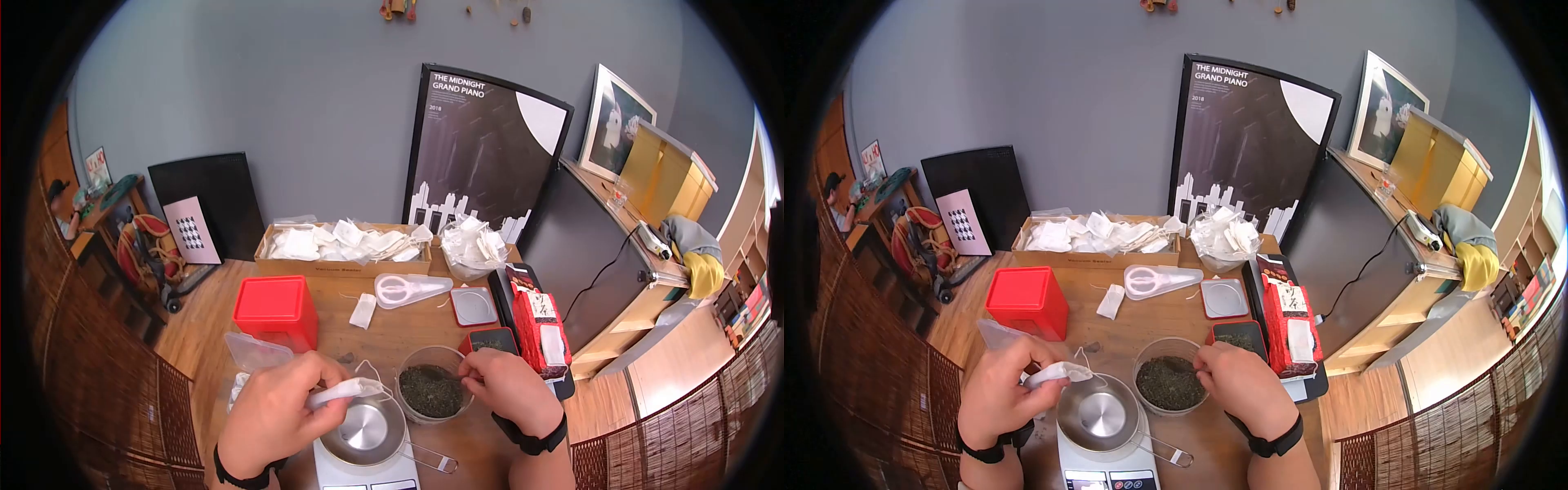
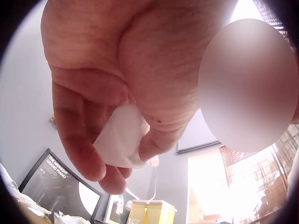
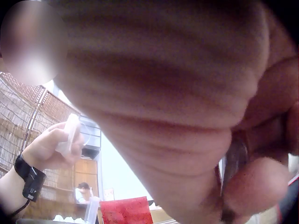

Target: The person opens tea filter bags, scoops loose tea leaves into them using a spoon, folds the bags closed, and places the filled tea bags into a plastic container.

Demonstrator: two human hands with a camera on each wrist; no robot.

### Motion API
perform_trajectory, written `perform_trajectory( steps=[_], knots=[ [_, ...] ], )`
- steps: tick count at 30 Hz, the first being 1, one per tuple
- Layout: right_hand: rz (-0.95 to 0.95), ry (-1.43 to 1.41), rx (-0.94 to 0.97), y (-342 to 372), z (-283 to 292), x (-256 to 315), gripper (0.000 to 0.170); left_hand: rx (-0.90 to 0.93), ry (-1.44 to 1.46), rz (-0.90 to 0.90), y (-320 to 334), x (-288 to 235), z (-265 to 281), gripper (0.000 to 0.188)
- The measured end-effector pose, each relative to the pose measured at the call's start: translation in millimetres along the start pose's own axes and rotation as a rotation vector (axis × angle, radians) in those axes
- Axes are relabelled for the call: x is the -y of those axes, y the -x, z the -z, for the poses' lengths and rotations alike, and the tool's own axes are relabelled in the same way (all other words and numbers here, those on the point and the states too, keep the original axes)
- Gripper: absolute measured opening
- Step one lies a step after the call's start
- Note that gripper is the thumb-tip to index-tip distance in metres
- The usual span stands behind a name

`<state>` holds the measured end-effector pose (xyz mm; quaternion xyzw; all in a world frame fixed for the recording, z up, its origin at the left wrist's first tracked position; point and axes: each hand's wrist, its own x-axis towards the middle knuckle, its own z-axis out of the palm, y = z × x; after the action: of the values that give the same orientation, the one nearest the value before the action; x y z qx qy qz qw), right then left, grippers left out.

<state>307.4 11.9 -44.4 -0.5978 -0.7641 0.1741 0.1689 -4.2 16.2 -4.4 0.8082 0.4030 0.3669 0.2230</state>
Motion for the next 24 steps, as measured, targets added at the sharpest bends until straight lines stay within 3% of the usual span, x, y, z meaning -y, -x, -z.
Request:
perform_trajectory(
  steps=[11, 15, 24],
  knots=[
    [0.07, -0.009, -0.064, -1.7, 0.0, -8.9, 0.011, 0.083, -0.042, 0.001, -2.0, -3.2, -1.2, 0.024],
    [0.114, 0.039, -0.217, -3.5, 1.8, -6.1, 0.008, 0.07, -0.01, 0.003, -2.4, -0.3, -1.4, 0.023],
    [0.096, 0.006, -0.116, -3.8, -1.9, -5.2, 0.01, 0.001, 0.019, -0.091, 0.4, 6.1, -7.3, 0.024]
  ],
)
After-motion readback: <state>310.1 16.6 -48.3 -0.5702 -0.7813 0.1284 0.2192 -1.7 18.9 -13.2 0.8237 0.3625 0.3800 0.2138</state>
